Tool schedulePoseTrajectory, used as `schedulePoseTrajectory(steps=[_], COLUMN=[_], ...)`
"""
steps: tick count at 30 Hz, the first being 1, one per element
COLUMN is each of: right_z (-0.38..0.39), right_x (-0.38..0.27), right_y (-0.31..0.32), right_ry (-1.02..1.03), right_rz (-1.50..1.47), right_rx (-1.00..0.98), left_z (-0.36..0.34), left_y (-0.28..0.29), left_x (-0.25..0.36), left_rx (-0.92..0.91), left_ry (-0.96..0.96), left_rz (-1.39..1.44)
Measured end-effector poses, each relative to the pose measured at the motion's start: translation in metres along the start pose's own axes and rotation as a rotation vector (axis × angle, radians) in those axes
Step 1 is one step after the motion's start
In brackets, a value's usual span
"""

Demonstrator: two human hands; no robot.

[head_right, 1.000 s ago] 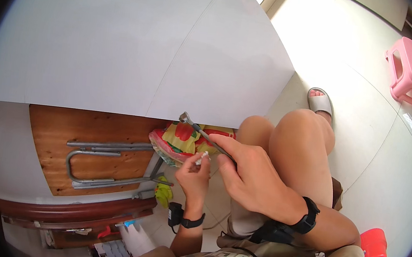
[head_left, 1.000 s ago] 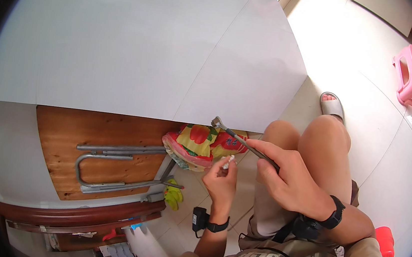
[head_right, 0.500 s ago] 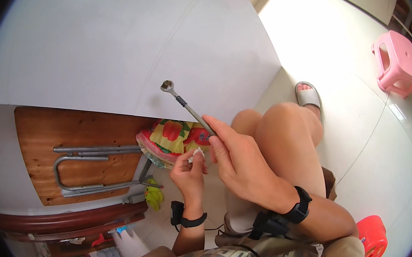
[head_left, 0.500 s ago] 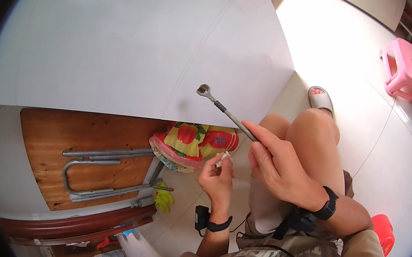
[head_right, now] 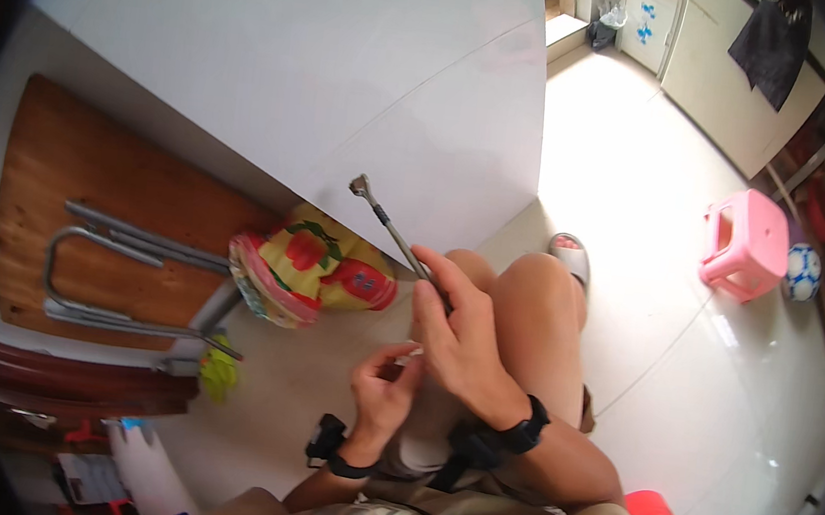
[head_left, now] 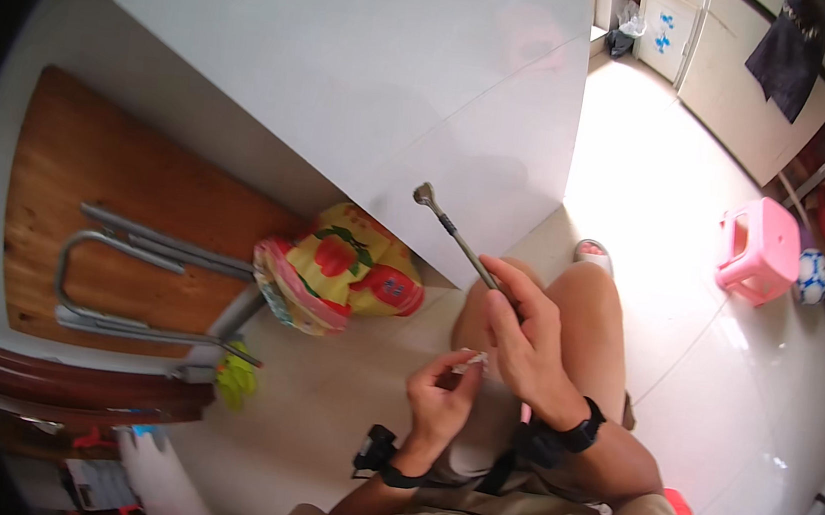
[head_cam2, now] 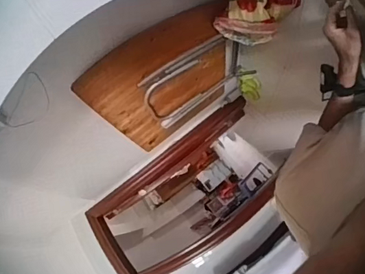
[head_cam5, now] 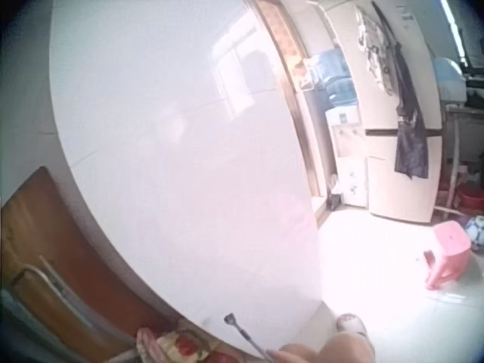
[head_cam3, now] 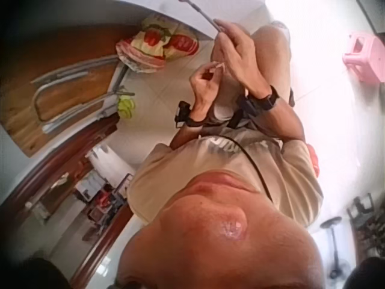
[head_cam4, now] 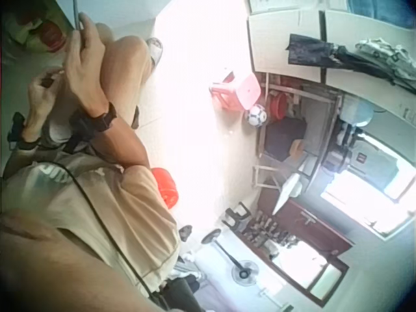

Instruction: The recorder is using a specialized metal tool and a small piece of white filler material to repair or clean a mark on a white cabinet door.

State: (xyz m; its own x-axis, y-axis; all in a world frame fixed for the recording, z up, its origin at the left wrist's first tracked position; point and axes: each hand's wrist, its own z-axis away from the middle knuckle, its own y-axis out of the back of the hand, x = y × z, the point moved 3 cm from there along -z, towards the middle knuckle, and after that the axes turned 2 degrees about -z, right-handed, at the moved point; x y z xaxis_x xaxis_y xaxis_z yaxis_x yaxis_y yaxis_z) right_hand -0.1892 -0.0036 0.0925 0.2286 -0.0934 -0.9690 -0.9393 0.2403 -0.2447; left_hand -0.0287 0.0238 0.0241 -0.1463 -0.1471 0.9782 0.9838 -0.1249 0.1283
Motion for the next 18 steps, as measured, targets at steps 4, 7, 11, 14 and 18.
schedulePoseTrajectory(steps=[4, 7, 11, 14, 18], right_z=[0.0, 0.001, -0.001, 0.002, -0.002], right_x=[0.003, 0.004, 0.016, 0.011, 0.011], right_y=[-0.003, -0.001, 0.0, -0.004, 0.001], right_ry=[0.068, -0.027, 0.041, 0.018, -0.035], right_rz=[0.026, 0.038, 0.063, 0.026, 0.038], right_rx=[0.01, -0.001, 0.036, -0.006, -0.009], left_z=[-0.002, -0.004, -0.003, -0.002, -0.002], left_y=[0.013, 0.012, 0.003, 0.0, -0.005], left_x=[0.002, 0.01, 0.021, 0.02, 0.015], left_rx=[0.034, 0.039, 0.004, 0.014, -0.005], left_ry=[0.021, -0.082, -0.131, -0.12, -0.088], left_rz=[0.07, 0.083, 0.037, 0.065, 0.076])
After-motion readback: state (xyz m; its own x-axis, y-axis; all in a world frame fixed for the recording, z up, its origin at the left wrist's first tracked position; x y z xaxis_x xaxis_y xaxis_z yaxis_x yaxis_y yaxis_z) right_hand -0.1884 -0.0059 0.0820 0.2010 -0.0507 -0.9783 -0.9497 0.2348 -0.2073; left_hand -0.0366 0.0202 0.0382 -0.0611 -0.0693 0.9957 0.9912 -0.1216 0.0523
